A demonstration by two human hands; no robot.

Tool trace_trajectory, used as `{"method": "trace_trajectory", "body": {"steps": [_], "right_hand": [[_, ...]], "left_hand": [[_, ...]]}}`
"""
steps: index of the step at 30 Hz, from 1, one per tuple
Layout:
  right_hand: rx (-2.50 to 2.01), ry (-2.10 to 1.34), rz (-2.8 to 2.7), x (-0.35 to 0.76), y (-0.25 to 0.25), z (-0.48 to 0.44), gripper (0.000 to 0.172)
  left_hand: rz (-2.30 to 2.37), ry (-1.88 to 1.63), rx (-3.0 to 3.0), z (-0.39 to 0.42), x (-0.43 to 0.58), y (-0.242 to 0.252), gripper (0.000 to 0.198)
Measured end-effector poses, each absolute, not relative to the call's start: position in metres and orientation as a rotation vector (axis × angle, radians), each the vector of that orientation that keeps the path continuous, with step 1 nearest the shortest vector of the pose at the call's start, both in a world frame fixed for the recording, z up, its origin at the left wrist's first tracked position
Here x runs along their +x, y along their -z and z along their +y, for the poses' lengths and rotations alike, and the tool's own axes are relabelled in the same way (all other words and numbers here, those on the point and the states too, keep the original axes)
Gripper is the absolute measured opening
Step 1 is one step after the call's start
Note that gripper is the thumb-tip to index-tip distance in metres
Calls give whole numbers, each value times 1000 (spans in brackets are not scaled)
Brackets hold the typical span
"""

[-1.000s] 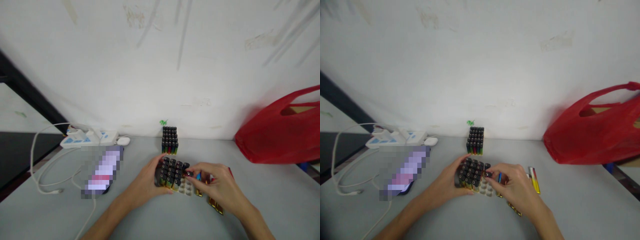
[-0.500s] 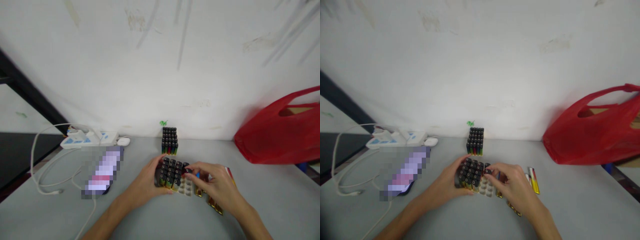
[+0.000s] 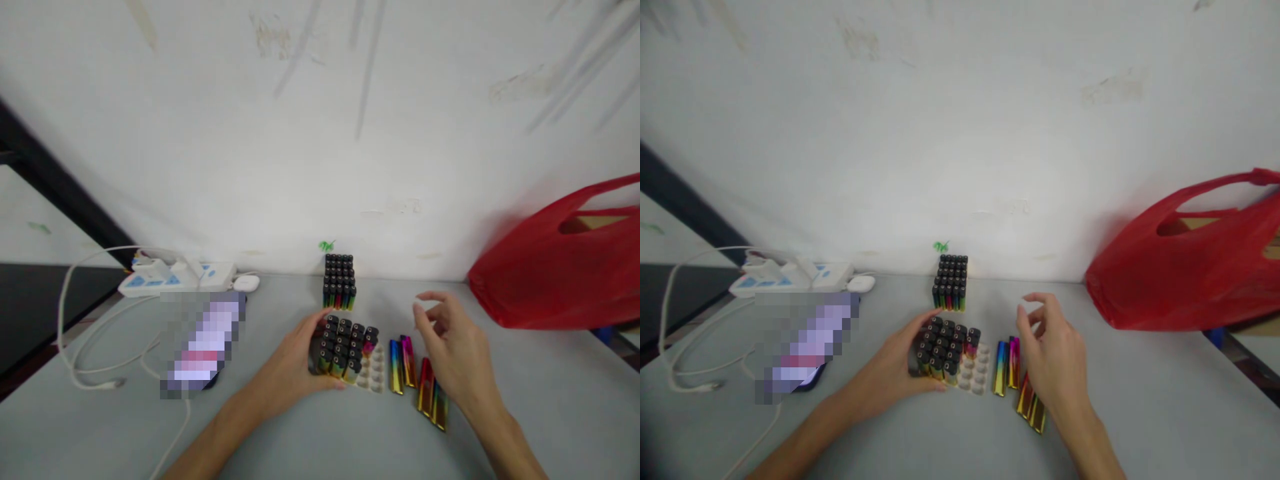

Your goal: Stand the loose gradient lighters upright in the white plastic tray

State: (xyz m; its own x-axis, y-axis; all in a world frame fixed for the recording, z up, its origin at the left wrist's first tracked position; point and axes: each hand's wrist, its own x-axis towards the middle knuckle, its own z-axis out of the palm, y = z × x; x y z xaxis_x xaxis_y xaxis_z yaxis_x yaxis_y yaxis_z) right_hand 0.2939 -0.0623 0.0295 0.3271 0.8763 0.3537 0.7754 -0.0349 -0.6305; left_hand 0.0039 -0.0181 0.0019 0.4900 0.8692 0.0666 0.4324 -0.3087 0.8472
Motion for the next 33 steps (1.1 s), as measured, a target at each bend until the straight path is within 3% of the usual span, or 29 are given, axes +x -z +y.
{"method": "trace_trajectory", "body": {"steps": [4,10,15,21,28,33], "right_hand": [[-2447,91,-1399,312,-28,-59,46],[-2889,-261,-1247,354,-29,-60,70],[-2651,-334,-1410,372,-10,-56,52],[-1996,-408,-1322,345,-7,-44,50],[-1302,-1237,-1033,283,-21,-54,52],[-1179,-1468,-1007,265,-11,-59,62]], "left_hand": [[1081,-674,1916,-18,4,-4,113],[1074,-648,1923,-18,4,-2,115],[1059,-655,1928,-17,2,1,115],[1073,-657,1922,-18,4,-2,114],[1043,-695,1924,-17,3,2,113],[1045,-698,1931,-17,3,2,114]]}}
